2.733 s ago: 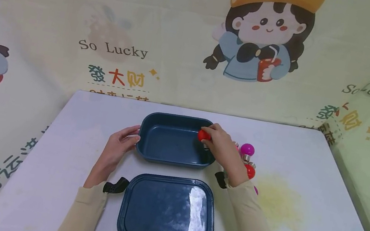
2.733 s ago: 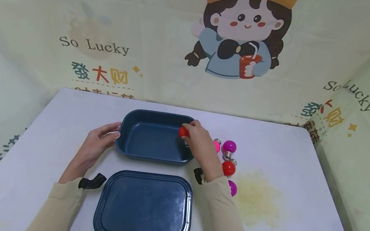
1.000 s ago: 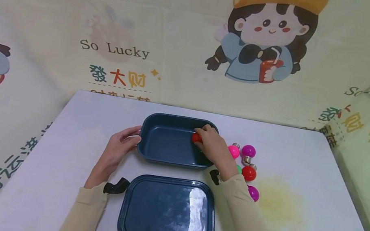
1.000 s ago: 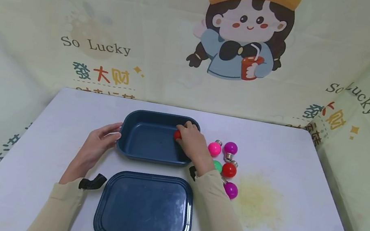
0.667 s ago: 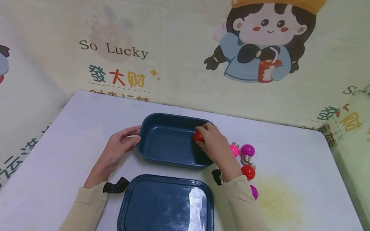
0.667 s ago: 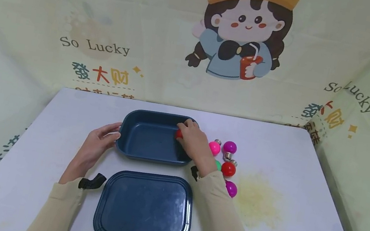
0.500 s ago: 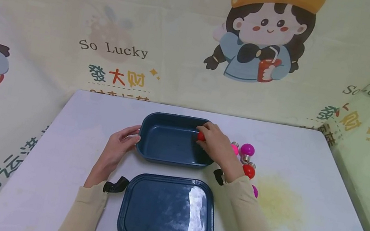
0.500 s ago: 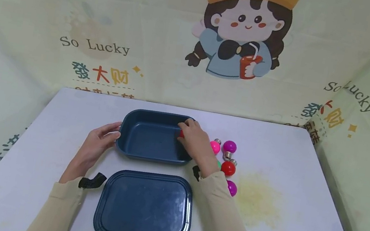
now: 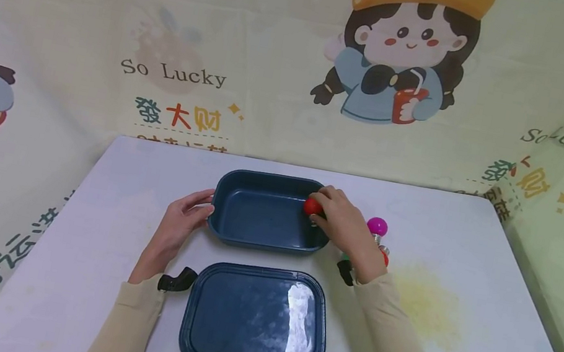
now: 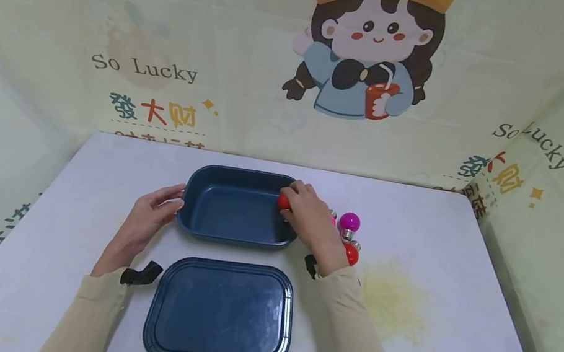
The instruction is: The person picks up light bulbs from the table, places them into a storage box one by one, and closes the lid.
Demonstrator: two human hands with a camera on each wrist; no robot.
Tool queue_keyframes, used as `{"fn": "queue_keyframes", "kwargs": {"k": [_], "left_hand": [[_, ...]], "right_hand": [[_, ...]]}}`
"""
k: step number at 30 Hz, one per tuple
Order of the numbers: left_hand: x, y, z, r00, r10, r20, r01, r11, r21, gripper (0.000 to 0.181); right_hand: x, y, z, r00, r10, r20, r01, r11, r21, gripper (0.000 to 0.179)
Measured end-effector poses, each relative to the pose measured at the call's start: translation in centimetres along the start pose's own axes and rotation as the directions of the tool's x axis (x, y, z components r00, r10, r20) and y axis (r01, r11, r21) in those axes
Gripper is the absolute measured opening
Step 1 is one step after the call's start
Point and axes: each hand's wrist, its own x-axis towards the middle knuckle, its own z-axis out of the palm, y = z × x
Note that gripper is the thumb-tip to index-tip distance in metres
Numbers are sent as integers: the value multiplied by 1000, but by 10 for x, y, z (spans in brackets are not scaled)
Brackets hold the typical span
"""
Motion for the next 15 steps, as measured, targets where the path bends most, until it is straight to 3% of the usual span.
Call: {"fn": "queue_keyframes", "kwargs": {"k": [15], "left_hand": [[1, -1, 0, 1000, 3, 3, -3, 1000, -3, 48]], "right_hand": [[-17, 14, -13, 999, 31, 21, -30, 999, -18, 49]]}}
